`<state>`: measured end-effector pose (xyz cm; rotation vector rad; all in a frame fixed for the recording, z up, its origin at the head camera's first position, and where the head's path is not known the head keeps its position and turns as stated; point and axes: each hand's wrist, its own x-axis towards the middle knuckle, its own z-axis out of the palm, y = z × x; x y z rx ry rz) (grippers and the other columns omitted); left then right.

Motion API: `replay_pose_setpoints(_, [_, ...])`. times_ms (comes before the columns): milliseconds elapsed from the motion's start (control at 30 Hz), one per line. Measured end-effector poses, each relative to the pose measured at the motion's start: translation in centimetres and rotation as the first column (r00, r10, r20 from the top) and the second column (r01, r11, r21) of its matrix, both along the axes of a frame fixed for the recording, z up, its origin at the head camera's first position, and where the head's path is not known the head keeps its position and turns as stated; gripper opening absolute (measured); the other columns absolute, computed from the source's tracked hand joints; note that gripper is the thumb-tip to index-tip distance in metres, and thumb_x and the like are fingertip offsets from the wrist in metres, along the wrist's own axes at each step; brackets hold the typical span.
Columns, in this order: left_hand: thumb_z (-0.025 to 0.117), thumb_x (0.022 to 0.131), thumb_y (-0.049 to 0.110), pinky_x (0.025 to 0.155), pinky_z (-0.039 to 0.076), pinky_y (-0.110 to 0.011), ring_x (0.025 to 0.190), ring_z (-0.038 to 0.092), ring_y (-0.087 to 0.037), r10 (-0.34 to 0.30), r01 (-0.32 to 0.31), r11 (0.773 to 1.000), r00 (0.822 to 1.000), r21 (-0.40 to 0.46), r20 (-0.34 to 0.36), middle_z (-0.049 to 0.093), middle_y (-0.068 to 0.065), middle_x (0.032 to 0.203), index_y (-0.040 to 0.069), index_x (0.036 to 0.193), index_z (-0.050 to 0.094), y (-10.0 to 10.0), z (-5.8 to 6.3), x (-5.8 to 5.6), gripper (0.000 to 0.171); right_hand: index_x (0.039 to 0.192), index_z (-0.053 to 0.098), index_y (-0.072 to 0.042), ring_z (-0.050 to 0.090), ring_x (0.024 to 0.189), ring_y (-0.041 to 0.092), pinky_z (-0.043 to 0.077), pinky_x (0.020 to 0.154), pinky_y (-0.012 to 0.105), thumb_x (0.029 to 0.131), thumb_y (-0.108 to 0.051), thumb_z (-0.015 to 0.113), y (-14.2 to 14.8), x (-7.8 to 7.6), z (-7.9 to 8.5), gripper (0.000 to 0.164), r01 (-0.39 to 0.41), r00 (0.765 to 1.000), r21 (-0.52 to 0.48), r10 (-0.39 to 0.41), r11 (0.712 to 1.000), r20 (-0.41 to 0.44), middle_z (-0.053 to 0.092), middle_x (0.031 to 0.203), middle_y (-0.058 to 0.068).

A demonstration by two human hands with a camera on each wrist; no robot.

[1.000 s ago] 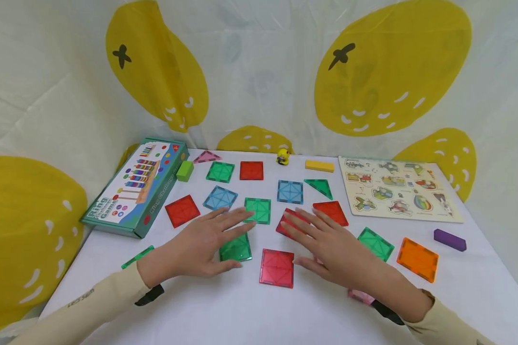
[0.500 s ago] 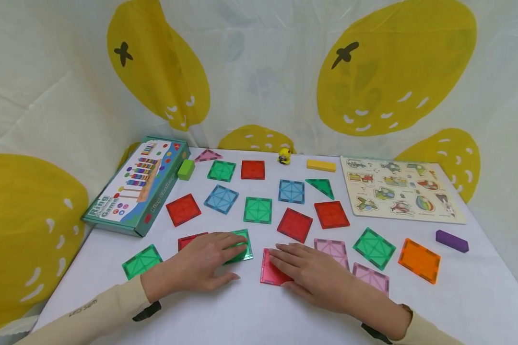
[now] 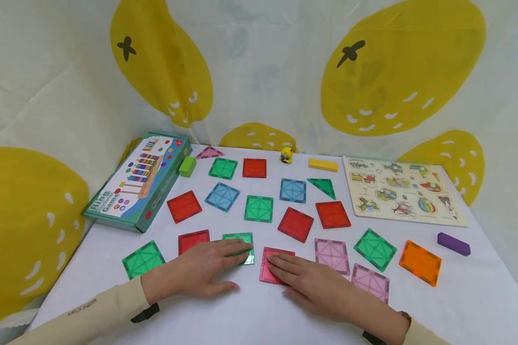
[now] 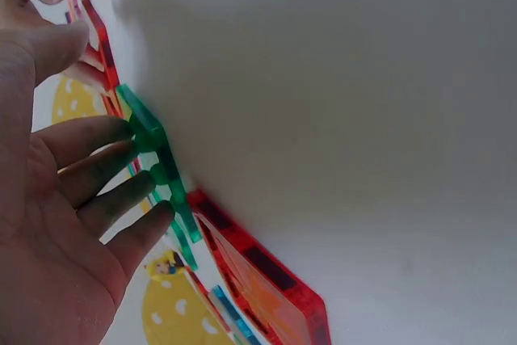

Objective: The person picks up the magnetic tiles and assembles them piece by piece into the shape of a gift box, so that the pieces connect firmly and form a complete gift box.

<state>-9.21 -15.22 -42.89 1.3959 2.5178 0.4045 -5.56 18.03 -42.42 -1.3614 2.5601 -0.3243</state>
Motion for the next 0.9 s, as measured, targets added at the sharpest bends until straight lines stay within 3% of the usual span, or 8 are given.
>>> replay_pose_setpoints(167, [0.064,0.102,0.056,0.116,0.042,-0.046,0.154,0.033,-0.022,-0.051,0.050,0.998,0.998,0.028,0.037,0.036,0.004,0.169,0.017,0.162,0.046,0.3,0.1,0.5,0.074,0.165,0.040,-0.017,0.034,0.154,0.019,0.046,0.112,0.044,0.108,-0.038,0.062,0.3,-0.1,-0.1,0.064,-0.008,1.000,-0.014,0.008,1.000,0.016,0.034,0.170,-0.004])
replay_pose_setpoints(467, [0.059,0.103,0.058,0.115,0.042,-0.043,0.153,0.036,-0.022,-0.131,0.130,0.990,0.991,0.047,0.004,0.039,0.003,0.167,0.016,0.163,0.043,0.7,-0.1,1.4,0.075,0.164,0.041,-0.015,0.033,0.154,0.021,0.045,0.113,0.044,0.109,-0.039,0.060,0.2,-0.2,-0.2,0.063,-0.034,0.999,-0.027,0.034,0.999,0.000,0.035,0.169,-0.003])
replay_pose_setpoints(900, [0.055,0.104,0.059,0.117,0.040,-0.043,0.154,0.034,-0.021,-0.155,0.155,0.988,0.988,0.026,-0.007,0.036,0.005,0.168,0.016,0.165,0.040,1.0,-0.1,1.9,0.076,0.164,0.042,-0.017,0.035,0.153,0.020,0.047,0.111,0.045,0.108,-0.040,0.062,0.5,0.2,-0.3,0.064,-0.012,1.000,-0.044,0.013,0.999,0.026,0.037,0.168,-0.005])
